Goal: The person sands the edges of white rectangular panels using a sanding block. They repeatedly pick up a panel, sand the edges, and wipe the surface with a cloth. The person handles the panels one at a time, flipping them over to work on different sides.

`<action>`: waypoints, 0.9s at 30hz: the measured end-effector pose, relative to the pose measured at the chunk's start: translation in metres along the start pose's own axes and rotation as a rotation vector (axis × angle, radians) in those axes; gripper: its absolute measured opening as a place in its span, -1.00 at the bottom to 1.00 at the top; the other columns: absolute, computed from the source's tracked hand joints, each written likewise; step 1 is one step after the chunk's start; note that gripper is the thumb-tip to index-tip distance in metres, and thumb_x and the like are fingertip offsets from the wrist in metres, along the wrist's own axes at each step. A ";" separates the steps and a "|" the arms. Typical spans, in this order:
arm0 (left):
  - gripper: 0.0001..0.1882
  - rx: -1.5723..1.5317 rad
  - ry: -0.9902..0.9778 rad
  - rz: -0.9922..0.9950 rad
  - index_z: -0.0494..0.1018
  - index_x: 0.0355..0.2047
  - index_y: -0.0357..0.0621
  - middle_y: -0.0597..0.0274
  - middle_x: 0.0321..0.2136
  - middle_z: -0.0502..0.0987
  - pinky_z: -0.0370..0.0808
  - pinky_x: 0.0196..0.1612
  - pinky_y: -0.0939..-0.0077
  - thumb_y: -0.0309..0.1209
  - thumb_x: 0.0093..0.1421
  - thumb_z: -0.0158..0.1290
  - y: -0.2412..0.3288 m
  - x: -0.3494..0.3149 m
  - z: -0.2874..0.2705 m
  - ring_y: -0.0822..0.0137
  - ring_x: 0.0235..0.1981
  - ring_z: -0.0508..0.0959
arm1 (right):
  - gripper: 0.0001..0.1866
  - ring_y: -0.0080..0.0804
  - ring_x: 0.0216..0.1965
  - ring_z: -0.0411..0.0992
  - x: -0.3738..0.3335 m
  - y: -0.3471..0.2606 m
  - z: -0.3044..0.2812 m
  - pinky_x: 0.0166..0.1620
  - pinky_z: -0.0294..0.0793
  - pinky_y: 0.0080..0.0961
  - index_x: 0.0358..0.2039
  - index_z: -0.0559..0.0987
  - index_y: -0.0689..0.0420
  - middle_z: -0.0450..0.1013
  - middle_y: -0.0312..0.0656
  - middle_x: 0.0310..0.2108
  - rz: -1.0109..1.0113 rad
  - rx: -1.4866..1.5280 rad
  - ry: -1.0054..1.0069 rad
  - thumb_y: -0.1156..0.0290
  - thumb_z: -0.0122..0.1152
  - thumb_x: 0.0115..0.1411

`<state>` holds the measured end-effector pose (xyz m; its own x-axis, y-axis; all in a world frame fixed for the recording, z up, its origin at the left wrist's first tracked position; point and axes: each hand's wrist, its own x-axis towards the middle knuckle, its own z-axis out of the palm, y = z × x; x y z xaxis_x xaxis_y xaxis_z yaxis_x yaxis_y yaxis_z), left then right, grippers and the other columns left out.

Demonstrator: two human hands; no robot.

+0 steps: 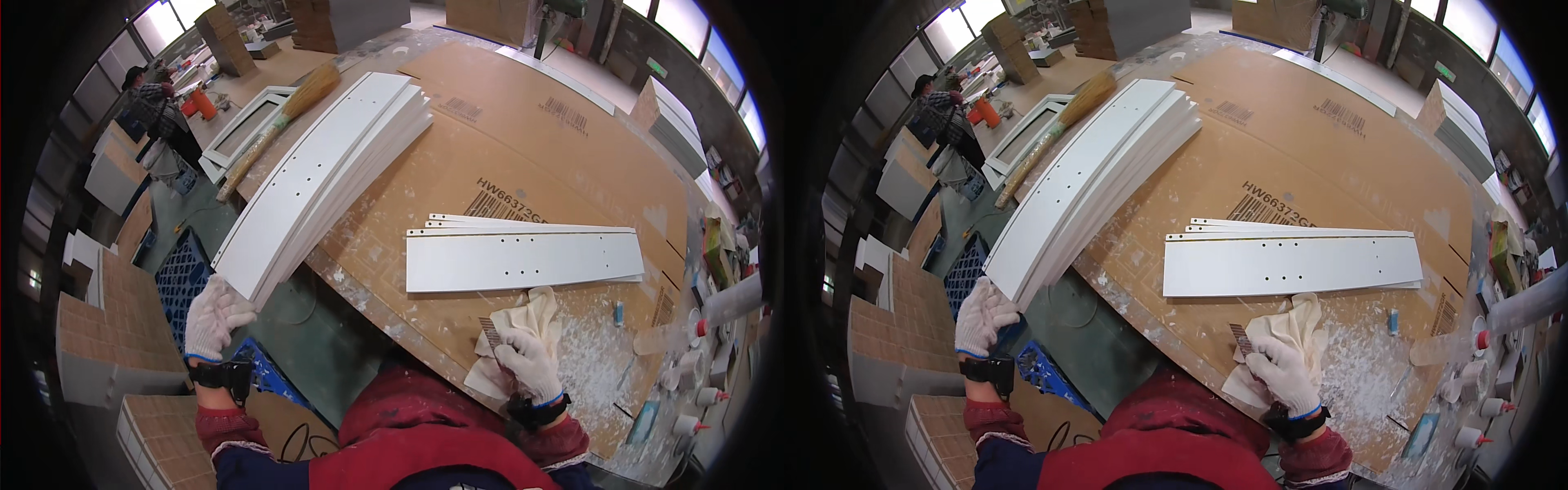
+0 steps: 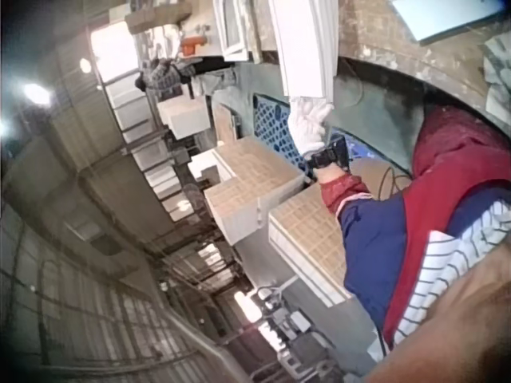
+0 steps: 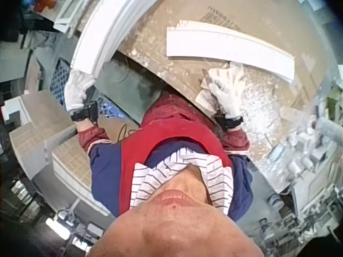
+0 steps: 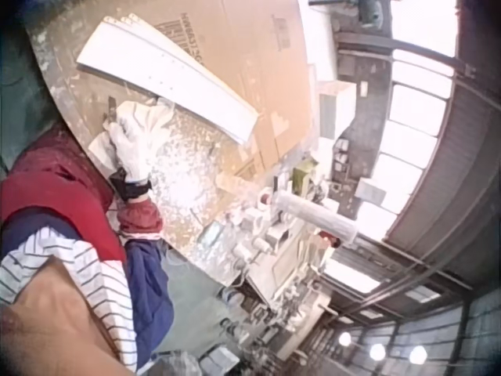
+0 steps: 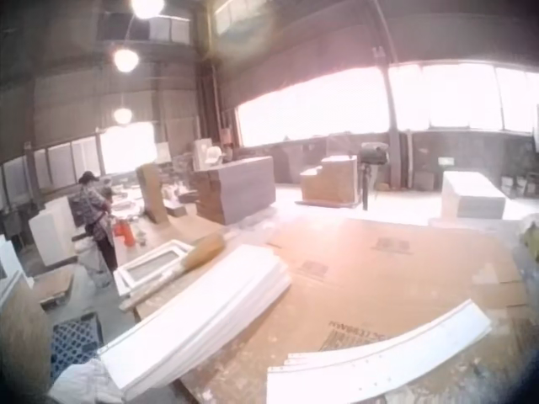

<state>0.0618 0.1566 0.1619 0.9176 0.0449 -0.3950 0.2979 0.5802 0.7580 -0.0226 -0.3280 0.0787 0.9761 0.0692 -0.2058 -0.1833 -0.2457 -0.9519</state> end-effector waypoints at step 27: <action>-0.35 0.806 -0.175 -0.024 0.24 0.14 -0.14 0.18 -0.24 0.54 0.51 -0.55 0.58 -0.29 0.04 0.20 -0.212 0.097 0.155 0.43 -0.40 0.54 | -0.74 -0.70 -0.45 0.23 0.081 0.055 -0.113 -0.41 0.24 -0.70 -0.15 0.53 0.31 0.40 -0.39 -0.42 0.054 0.025 0.600 0.38 0.07 0.27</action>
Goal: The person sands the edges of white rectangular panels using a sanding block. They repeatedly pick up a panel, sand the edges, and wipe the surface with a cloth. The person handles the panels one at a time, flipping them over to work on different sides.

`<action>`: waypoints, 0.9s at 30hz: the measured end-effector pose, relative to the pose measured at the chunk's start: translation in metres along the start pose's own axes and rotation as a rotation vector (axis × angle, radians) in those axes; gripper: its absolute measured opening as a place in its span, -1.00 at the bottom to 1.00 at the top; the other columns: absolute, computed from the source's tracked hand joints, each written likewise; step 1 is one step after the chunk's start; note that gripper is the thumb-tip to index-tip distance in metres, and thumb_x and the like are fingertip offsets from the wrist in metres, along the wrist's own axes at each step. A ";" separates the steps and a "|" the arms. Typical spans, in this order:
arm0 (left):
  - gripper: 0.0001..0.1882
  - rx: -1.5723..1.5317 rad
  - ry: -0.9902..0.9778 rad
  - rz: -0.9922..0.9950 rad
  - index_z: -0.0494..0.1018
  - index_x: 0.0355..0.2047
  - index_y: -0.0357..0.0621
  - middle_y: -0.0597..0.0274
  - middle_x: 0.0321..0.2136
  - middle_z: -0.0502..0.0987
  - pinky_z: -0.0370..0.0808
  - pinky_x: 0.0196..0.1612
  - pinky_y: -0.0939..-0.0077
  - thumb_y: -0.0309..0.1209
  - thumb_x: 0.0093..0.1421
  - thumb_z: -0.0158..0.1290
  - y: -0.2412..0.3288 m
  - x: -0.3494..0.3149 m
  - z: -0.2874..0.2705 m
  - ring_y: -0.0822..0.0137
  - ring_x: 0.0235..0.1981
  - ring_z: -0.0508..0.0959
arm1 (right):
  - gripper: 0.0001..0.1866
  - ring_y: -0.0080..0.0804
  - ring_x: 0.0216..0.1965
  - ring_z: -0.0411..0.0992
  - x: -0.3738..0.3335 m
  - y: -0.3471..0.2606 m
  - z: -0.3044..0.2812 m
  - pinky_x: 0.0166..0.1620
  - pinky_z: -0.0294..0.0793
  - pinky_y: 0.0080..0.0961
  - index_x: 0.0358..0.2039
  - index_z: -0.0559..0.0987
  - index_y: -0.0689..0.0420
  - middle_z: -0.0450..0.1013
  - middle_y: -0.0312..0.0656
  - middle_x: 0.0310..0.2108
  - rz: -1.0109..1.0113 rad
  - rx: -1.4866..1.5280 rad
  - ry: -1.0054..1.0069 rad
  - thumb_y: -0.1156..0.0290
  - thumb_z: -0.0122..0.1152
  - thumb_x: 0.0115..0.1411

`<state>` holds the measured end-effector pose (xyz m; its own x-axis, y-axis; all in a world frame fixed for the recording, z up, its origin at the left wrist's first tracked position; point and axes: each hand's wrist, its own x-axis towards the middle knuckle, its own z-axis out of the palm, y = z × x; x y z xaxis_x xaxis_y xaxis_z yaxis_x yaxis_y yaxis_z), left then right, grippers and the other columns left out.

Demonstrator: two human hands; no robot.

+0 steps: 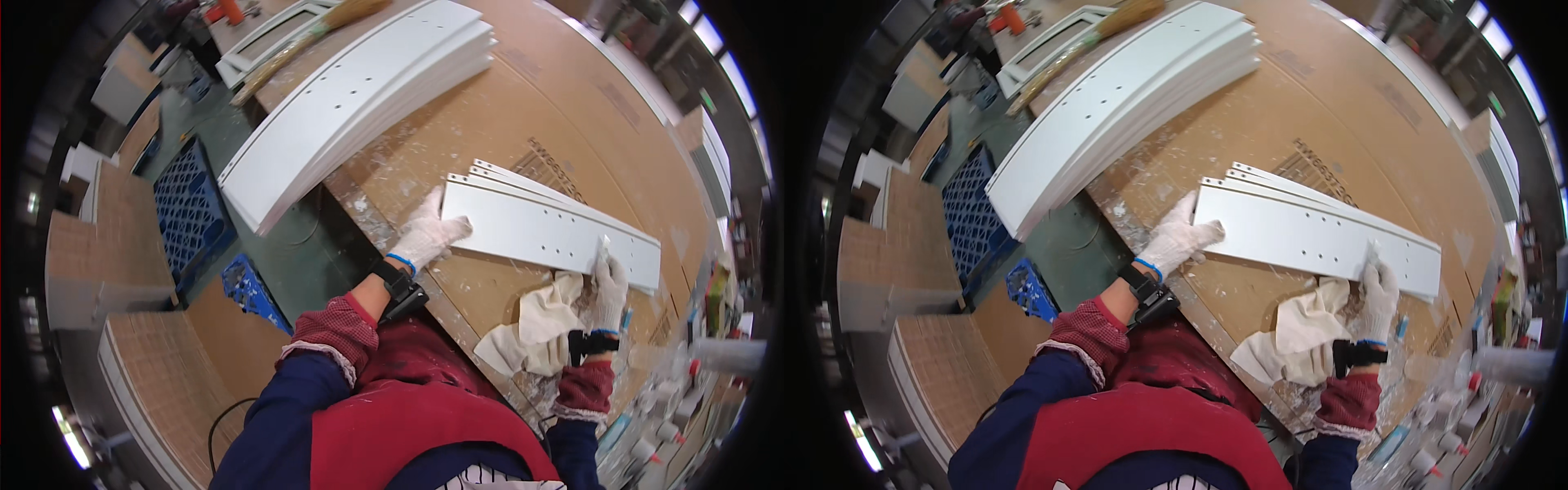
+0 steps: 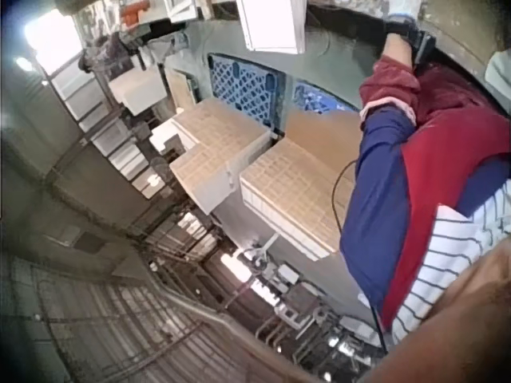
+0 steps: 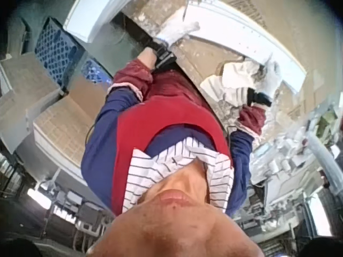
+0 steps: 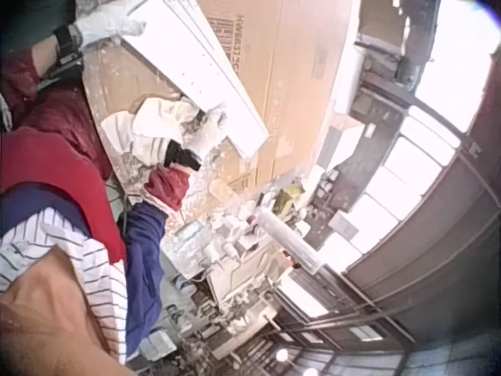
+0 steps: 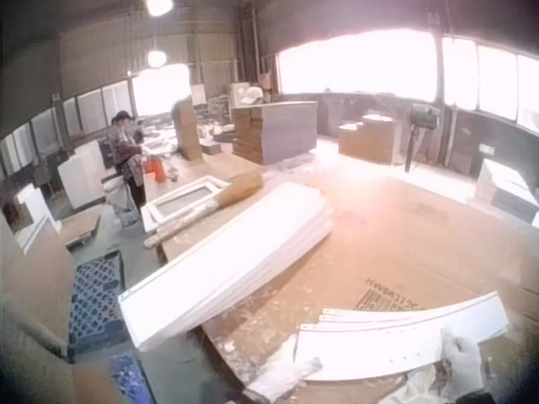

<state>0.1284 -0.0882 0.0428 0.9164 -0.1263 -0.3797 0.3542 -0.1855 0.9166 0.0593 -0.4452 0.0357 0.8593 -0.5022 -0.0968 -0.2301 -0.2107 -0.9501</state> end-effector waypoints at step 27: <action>-0.44 -0.644 -0.545 -0.367 0.28 0.08 -0.41 0.01 -0.19 0.50 0.67 -0.39 0.32 -0.39 0.13 0.16 -0.061 -0.107 -0.029 0.24 -0.28 0.58 | -0.79 0.13 -0.29 0.47 0.022 -0.028 0.037 -0.28 0.44 -0.06 -0.19 0.48 0.04 0.50 0.04 -0.32 -0.389 -1.199 -0.003 0.25 -0.06 0.29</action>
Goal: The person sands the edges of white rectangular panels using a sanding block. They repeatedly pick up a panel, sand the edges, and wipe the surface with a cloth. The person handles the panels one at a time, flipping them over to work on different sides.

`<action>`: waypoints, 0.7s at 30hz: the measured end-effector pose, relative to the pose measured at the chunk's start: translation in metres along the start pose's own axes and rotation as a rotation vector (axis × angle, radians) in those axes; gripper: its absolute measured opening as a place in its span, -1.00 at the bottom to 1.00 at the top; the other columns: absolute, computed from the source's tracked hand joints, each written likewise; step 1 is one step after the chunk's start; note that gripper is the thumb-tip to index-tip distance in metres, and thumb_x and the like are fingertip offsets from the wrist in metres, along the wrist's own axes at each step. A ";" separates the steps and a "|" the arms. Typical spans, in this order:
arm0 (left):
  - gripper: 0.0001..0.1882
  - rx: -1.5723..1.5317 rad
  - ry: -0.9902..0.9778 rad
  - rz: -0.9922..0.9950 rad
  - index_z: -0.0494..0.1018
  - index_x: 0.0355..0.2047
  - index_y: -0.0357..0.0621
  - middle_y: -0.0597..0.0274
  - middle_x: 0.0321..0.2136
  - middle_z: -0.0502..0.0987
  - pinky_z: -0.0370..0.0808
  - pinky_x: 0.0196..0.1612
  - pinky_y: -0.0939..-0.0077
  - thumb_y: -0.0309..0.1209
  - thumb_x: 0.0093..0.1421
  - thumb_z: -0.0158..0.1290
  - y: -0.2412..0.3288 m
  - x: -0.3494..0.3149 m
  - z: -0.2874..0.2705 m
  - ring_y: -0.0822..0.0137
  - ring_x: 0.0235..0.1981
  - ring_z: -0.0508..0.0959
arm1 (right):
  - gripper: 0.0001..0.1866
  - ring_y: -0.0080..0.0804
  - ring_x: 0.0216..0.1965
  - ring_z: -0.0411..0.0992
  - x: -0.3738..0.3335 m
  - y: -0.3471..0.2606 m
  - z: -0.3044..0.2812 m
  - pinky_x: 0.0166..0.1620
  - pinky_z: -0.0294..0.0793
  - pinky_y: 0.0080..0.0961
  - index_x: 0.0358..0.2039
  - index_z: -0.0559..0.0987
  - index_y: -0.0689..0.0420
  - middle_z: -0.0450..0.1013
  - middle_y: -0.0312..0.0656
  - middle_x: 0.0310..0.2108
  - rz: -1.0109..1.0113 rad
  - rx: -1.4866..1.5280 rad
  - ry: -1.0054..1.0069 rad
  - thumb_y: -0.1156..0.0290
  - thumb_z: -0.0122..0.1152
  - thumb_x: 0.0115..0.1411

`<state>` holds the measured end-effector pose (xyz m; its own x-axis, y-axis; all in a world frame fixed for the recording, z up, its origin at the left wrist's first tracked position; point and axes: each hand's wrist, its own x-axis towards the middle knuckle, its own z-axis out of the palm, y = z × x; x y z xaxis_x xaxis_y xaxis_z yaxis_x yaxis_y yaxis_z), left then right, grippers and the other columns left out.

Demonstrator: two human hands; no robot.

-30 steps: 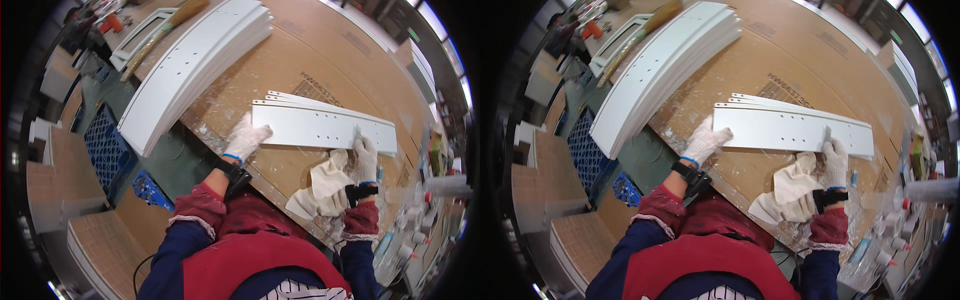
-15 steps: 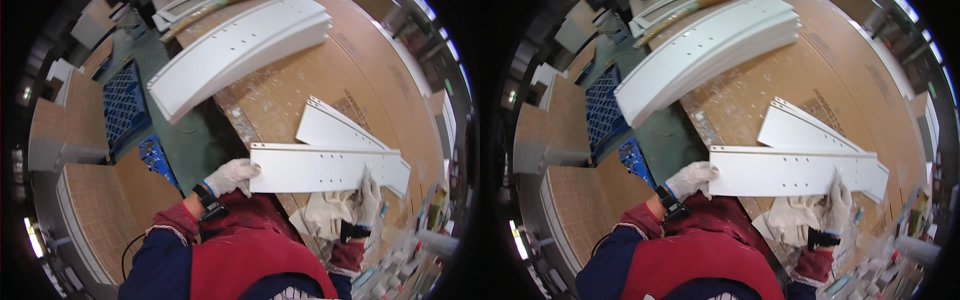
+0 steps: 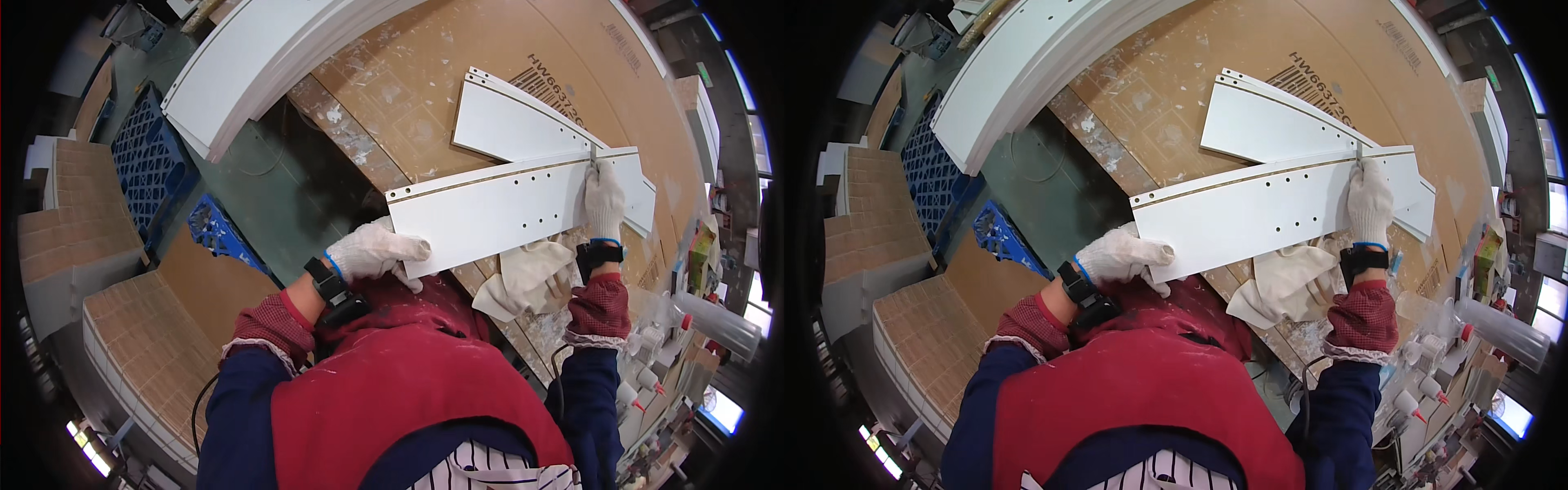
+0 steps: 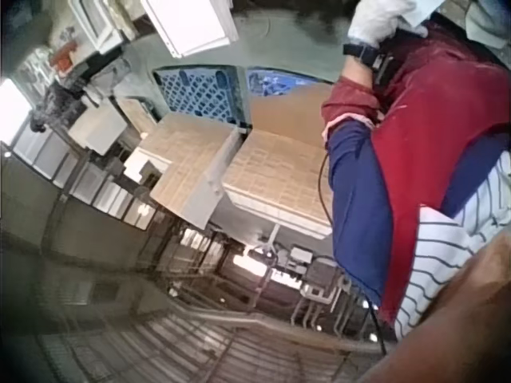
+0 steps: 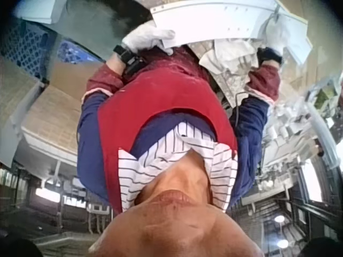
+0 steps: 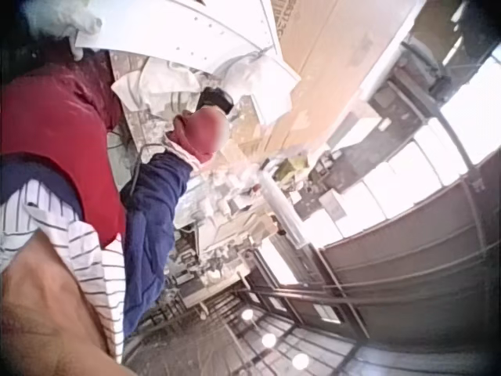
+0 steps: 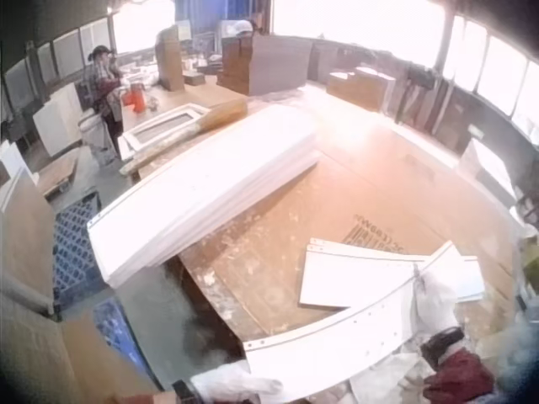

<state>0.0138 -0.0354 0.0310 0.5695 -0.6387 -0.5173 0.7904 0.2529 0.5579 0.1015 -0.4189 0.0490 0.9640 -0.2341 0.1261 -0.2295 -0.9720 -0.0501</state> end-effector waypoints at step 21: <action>-0.58 0.828 -0.105 0.591 0.36 -0.01 -0.33 0.15 -0.26 0.54 0.56 -0.27 0.52 -0.42 0.16 0.14 -0.048 0.032 -0.040 0.38 -0.24 0.57 | -0.66 -0.11 -0.31 0.47 -0.115 -0.224 -0.015 -0.25 0.48 -0.29 -0.24 0.44 0.15 0.42 -0.09 -0.40 -0.932 0.571 -0.516 0.54 0.23 -0.10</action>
<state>0.0029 -0.0384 -0.0384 0.7635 -0.6454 0.0232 -0.0372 -0.0080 0.9993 0.0405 -0.1746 0.0603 0.6979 0.7139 -0.0576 0.5489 -0.5848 -0.5973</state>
